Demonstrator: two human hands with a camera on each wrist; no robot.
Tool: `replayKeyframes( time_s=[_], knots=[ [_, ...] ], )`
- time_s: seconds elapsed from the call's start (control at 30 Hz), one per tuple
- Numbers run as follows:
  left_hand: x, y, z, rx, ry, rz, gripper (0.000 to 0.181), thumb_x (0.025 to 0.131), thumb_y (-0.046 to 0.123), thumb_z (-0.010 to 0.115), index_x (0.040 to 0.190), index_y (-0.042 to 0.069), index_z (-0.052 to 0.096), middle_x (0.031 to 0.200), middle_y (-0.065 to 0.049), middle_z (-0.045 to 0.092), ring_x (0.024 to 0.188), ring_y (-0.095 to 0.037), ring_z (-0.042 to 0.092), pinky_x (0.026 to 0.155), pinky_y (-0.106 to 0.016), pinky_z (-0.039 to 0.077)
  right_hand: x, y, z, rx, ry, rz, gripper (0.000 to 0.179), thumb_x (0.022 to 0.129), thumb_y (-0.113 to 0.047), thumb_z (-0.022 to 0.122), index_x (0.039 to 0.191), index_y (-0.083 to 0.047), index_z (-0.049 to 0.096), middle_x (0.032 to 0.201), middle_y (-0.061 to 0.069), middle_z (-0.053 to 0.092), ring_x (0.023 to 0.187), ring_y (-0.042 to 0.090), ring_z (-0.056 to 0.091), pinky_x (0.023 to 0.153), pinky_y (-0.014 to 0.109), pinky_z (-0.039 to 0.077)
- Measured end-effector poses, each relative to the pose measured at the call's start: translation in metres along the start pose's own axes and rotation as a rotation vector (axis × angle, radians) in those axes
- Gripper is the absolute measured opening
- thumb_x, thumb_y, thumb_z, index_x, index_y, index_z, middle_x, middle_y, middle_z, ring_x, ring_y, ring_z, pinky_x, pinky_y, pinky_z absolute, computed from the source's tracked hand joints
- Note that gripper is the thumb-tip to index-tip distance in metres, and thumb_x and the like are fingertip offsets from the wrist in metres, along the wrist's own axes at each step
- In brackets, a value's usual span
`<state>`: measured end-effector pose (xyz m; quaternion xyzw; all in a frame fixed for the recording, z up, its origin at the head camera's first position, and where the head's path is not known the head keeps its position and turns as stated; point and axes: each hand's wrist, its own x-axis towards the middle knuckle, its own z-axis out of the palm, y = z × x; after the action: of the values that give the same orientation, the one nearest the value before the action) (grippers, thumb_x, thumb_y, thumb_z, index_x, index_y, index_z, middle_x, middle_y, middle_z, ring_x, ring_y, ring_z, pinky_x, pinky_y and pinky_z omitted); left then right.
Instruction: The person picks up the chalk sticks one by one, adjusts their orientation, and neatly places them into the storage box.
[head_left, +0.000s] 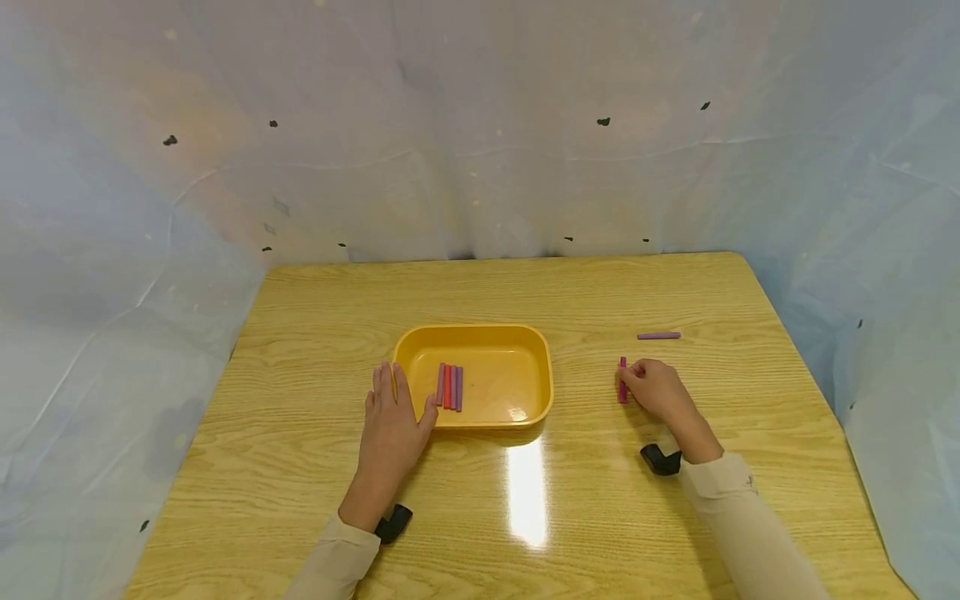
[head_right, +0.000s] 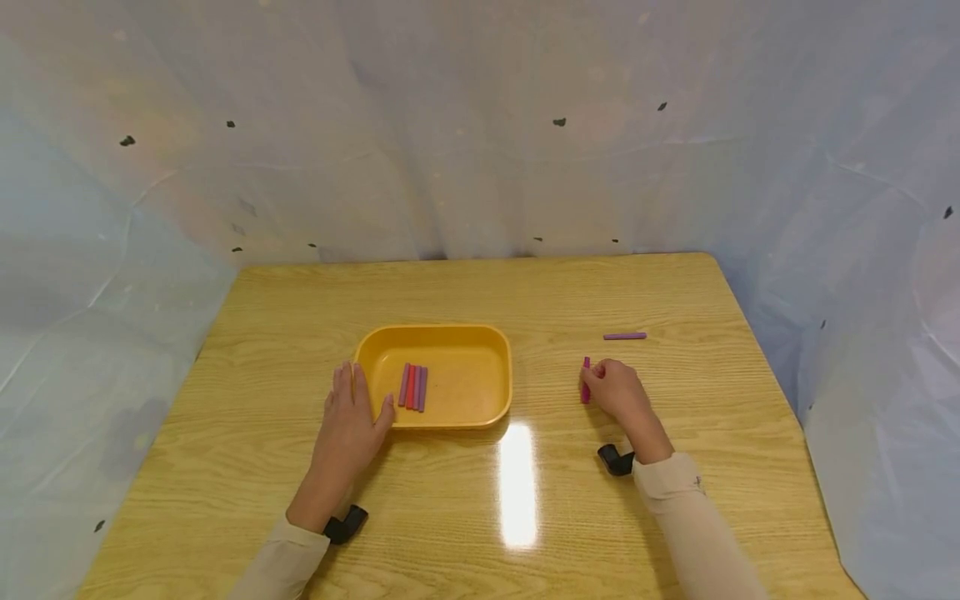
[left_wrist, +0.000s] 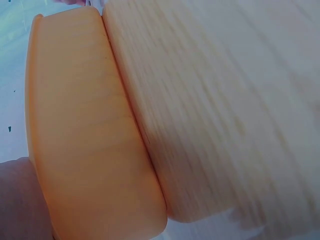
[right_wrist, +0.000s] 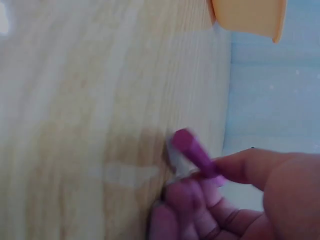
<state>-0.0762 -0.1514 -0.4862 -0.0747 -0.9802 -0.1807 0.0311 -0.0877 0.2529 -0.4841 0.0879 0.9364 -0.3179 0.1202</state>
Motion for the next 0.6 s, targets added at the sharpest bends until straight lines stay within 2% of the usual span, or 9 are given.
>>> replayKeyframes(
  time_s=[0.1,0.17,0.3,0.43,0.5,0.6],
  knots=[
    [0.0,0.0,0.0,-0.001,0.001,0.0,0.08,0.094,0.047,0.042,0.145,-0.007,0.015,0.15,-0.027,0.01,0.139,-0.037,0.007,0.107,-0.055,0.017,0.001,0.001,0.004,0.062,0.027,-0.047,0.034,0.097,-0.035,0.047,0.09,-0.004,0.06,0.074,0.006,0.056,0.064,0.018,0.051,0.057,0.03,0.041],
    [0.0,0.0,0.0,-0.001,0.004,0.001,0.08,0.094,0.047,0.042,0.145,-0.008,0.015,0.15,-0.027,0.011,0.139,-0.037,0.007,0.107,-0.055,0.017,0.001,0.001,0.006,0.151,0.029,-0.068,0.037,0.097,-0.037,0.048,0.094,-0.003,0.061,0.083,0.009,0.06,0.07,0.019,0.056,0.061,0.03,0.046],
    [0.0,0.001,-0.001,-0.001,0.006,0.001,0.079,0.094,0.046,0.043,0.145,-0.008,0.015,0.15,-0.027,0.011,0.139,-0.037,0.007,0.107,-0.055,0.017,0.002,0.0,0.011,0.444,-0.017,-0.077,0.045,0.096,-0.038,0.048,0.103,0.004,0.06,0.096,0.014,0.061,0.081,0.02,0.063,0.069,0.032,0.054],
    [0.0,0.001,0.0,0.001,0.005,-0.001,0.079,0.094,0.045,0.045,0.145,-0.008,0.015,0.15,-0.027,0.011,0.139,-0.037,0.007,0.107,-0.055,0.017,0.002,-0.003,0.012,0.74,-0.065,-0.068,0.054,0.096,-0.037,0.048,0.112,0.015,0.051,0.096,0.014,0.058,0.083,0.018,0.063,0.076,0.035,0.053],
    [0.0,0.001,0.0,0.002,0.004,-0.001,0.079,0.094,0.045,0.045,0.145,-0.008,0.015,0.15,-0.027,0.011,0.139,-0.037,0.007,0.107,-0.055,0.017,0.002,-0.006,0.011,0.846,-0.073,-0.077,0.056,0.096,-0.036,0.048,0.113,0.017,0.047,0.096,0.014,0.057,0.082,0.016,0.062,0.078,0.035,0.053],
    [0.0,0.002,-0.001,-0.002,0.005,-0.002,0.079,0.094,0.044,0.046,0.145,-0.008,0.016,0.15,-0.027,0.011,0.139,-0.037,0.007,0.107,-0.055,0.017,0.0,-0.009,0.008,0.968,-0.078,-0.098,0.051,0.096,-0.034,0.049,0.109,0.015,0.048,0.098,0.015,0.056,0.083,0.016,0.061,0.079,0.034,0.052]
  ],
)
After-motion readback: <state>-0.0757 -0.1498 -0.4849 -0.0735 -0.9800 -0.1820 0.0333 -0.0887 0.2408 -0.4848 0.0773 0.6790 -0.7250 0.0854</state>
